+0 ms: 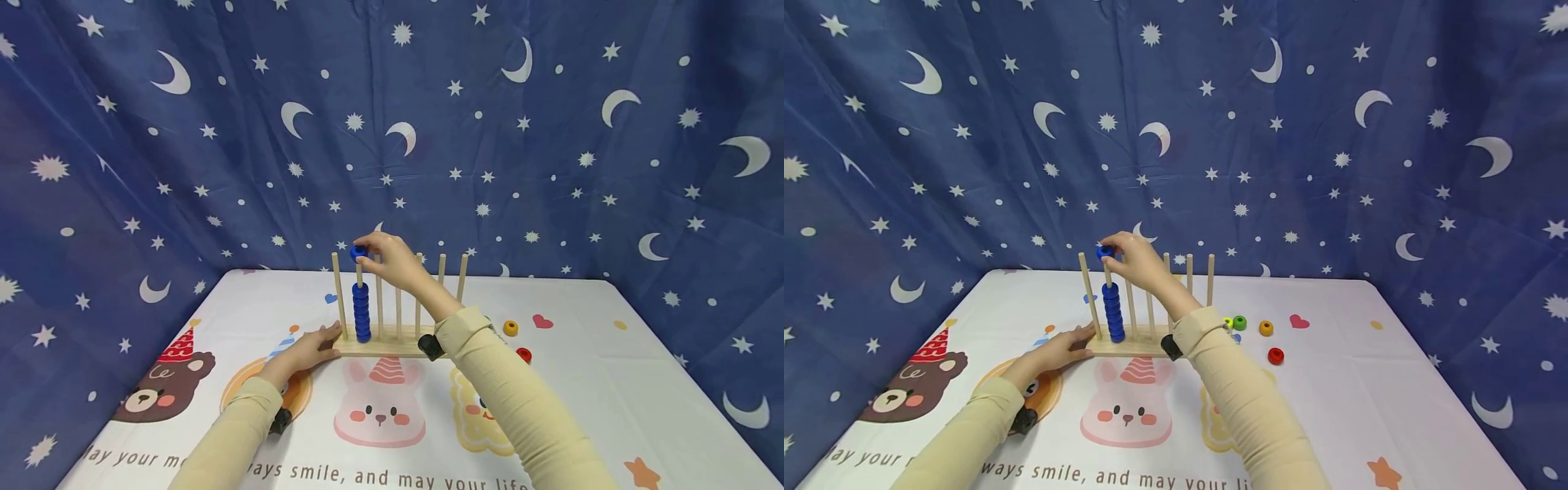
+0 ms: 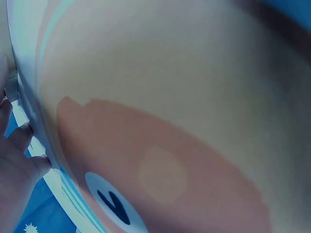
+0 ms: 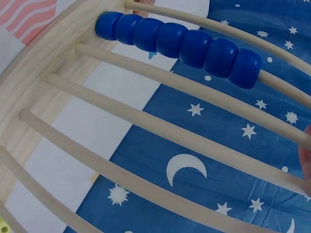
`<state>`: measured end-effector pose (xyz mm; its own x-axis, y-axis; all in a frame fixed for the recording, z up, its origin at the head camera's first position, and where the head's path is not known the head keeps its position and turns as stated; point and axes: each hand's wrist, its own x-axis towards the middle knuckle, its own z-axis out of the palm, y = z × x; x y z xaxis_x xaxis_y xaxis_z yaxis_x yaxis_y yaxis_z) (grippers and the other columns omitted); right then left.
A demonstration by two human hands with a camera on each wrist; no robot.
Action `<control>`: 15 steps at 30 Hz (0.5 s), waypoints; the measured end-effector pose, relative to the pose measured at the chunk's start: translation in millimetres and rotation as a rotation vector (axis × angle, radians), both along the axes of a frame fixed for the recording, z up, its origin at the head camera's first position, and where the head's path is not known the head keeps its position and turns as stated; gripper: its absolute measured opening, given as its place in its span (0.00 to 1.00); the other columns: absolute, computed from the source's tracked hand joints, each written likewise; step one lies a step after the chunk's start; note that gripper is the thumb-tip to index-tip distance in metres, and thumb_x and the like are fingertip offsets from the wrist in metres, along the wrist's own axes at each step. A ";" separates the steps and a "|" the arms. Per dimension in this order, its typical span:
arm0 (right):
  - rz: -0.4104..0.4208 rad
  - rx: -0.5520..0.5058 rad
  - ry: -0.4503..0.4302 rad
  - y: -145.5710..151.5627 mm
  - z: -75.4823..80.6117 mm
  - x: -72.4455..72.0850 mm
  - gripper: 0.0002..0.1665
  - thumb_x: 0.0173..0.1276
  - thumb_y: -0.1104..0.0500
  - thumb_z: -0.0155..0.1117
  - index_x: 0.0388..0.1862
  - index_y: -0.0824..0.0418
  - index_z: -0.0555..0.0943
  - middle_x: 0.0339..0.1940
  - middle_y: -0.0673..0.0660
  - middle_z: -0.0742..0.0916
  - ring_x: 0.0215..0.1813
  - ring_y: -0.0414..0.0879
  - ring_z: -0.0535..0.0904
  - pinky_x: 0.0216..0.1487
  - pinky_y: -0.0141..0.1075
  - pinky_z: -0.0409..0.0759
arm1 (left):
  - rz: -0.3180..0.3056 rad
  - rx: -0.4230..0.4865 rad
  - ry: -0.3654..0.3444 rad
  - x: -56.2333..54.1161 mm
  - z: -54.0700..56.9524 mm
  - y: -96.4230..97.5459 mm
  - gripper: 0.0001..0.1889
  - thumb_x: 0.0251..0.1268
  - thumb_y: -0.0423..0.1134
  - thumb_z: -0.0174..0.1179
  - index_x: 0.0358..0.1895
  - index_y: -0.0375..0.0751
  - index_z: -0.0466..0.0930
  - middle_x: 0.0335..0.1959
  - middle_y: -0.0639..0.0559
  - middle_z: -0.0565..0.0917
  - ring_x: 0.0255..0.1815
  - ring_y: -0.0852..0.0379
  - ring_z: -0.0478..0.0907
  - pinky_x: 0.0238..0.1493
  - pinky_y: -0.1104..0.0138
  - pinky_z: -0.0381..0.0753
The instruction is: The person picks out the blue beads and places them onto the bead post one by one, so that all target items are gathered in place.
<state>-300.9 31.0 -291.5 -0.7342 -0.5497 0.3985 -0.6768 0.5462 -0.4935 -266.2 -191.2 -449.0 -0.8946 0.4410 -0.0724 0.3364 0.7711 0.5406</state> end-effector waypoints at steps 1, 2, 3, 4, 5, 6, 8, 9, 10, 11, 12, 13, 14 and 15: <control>-0.002 0.001 -0.003 0.6 0.7 -0.1 0.20 0.69 0.58 0.59 0.57 0.65 0.77 0.50 0.60 0.83 0.53 0.51 0.80 0.58 0.44 0.78 | 0.002 0.003 -0.001 -0.1 0.1 0.7 0.31 0.67 0.40 0.56 0.69 0.30 0.60 0.72 0.35 0.56 0.71 0.28 0.51 0.69 0.35 0.47; -0.003 0.003 -0.007 1.2 1.6 -0.1 0.20 0.69 0.57 0.59 0.57 0.64 0.77 0.51 0.60 0.83 0.54 0.51 0.80 0.58 0.43 0.78 | -0.002 0.000 0.006 -0.4 0.1 1.1 0.31 0.67 0.41 0.56 0.69 0.30 0.60 0.72 0.34 0.56 0.71 0.28 0.52 0.69 0.35 0.47; -0.002 0.003 -0.011 1.9 2.2 -0.7 0.20 0.69 0.57 0.59 0.57 0.64 0.78 0.53 0.60 0.83 0.55 0.52 0.79 0.59 0.43 0.78 | -0.004 0.000 0.009 -0.8 0.0 1.4 0.31 0.66 0.41 0.56 0.69 0.30 0.60 0.72 0.34 0.56 0.71 0.27 0.52 0.68 0.34 0.46; 0.002 0.002 -0.015 2.5 3.0 -1.1 0.20 0.69 0.57 0.59 0.57 0.64 0.78 0.54 0.60 0.83 0.56 0.52 0.79 0.59 0.43 0.77 | -0.005 0.002 0.013 -1.2 -0.2 1.8 0.31 0.66 0.41 0.56 0.69 0.29 0.60 0.72 0.34 0.56 0.70 0.27 0.52 0.68 0.33 0.46; 0.003 0.002 -0.019 3.1 3.6 -1.6 0.20 0.69 0.57 0.59 0.57 0.64 0.78 0.55 0.61 0.83 0.57 0.53 0.79 0.60 0.43 0.77 | -0.003 0.005 0.011 -1.7 -0.7 2.1 0.32 0.66 0.41 0.56 0.69 0.29 0.59 0.72 0.34 0.56 0.71 0.27 0.51 0.68 0.33 0.45; 0.006 0.000 -0.023 3.6 4.0 -2.2 0.20 0.69 0.56 0.59 0.56 0.64 0.78 0.55 0.61 0.83 0.58 0.53 0.79 0.60 0.42 0.77 | -0.003 0.005 0.011 -2.0 -1.0 2.2 0.32 0.66 0.41 0.56 0.69 0.29 0.59 0.72 0.34 0.56 0.71 0.27 0.51 0.68 0.33 0.44; 0.008 -0.007 -0.033 4.5 4.3 -3.1 0.20 0.69 0.57 0.59 0.56 0.64 0.78 0.55 0.61 0.83 0.58 0.53 0.79 0.60 0.42 0.77 | -0.006 0.003 0.012 -2.5 -1.7 2.1 0.32 0.66 0.41 0.56 0.69 0.30 0.59 0.72 0.34 0.56 0.71 0.27 0.51 0.68 0.32 0.44; 0.008 -0.009 -0.038 4.8 4.1 -3.4 0.20 0.69 0.57 0.59 0.56 0.64 0.78 0.55 0.61 0.83 0.58 0.53 0.79 0.60 0.42 0.77 | -0.003 0.002 0.009 -2.9 -2.4 2.0 0.31 0.67 0.41 0.56 0.69 0.30 0.59 0.72 0.34 0.56 0.71 0.28 0.51 0.68 0.33 0.44; 0.007 -0.012 -0.043 5.0 3.9 -3.3 0.20 0.69 0.57 0.59 0.56 0.64 0.78 0.55 0.61 0.83 0.57 0.53 0.79 0.60 0.42 0.77 | -0.002 0.000 0.007 -3.0 -2.9 1.8 0.31 0.67 0.41 0.56 0.69 0.30 0.59 0.72 0.34 0.56 0.71 0.28 0.51 0.68 0.33 0.44; 0.007 -0.014 -0.047 4.9 3.5 -3.3 0.20 0.69 0.57 0.59 0.56 0.64 0.78 0.55 0.61 0.83 0.57 0.53 0.79 0.60 0.42 0.77 | 0.000 -0.001 0.005 -3.0 -3.4 1.5 0.31 0.67 0.41 0.56 0.69 0.31 0.59 0.72 0.35 0.56 0.71 0.28 0.51 0.68 0.33 0.44; 0.006 -0.014 -0.049 4.8 3.0 -3.1 0.20 0.69 0.57 0.59 0.56 0.63 0.78 0.55 0.61 0.83 0.57 0.53 0.79 0.60 0.42 0.77 | 0.001 -0.002 0.006 -2.8 -3.6 1.2 0.31 0.67 0.41 0.56 0.69 0.30 0.60 0.72 0.35 0.56 0.71 0.28 0.51 0.68 0.33 0.44; 0.007 -0.014 -0.049 4.5 2.4 -2.8 0.20 0.69 0.57 0.59 0.56 0.64 0.78 0.55 0.61 0.83 0.57 0.52 0.79 0.60 0.41 0.77 | 0.003 -0.001 0.006 -2.7 -4.0 0.9 0.31 0.66 0.41 0.56 0.69 0.30 0.60 0.72 0.35 0.56 0.71 0.28 0.51 0.68 0.33 0.44; 0.009 -0.014 -0.049 4.4 1.8 -2.7 0.20 0.69 0.57 0.59 0.56 0.64 0.78 0.54 0.61 0.83 0.57 0.52 0.79 0.60 0.41 0.77 | 0.004 0.001 0.008 -2.6 -4.5 0.8 0.31 0.66 0.41 0.56 0.69 0.30 0.60 0.72 0.34 0.56 0.71 0.28 0.51 0.68 0.32 0.44; 0.011 -0.014 -0.046 4.2 1.1 -2.7 0.20 0.69 0.57 0.59 0.57 0.64 0.78 0.54 0.61 0.83 0.57 0.52 0.79 0.60 0.41 0.77 | 0.002 0.000 0.011 -2.3 -4.8 0.7 0.31 0.66 0.41 0.56 0.68 0.30 0.60 0.72 0.34 0.56 0.71 0.27 0.51 0.67 0.32 0.44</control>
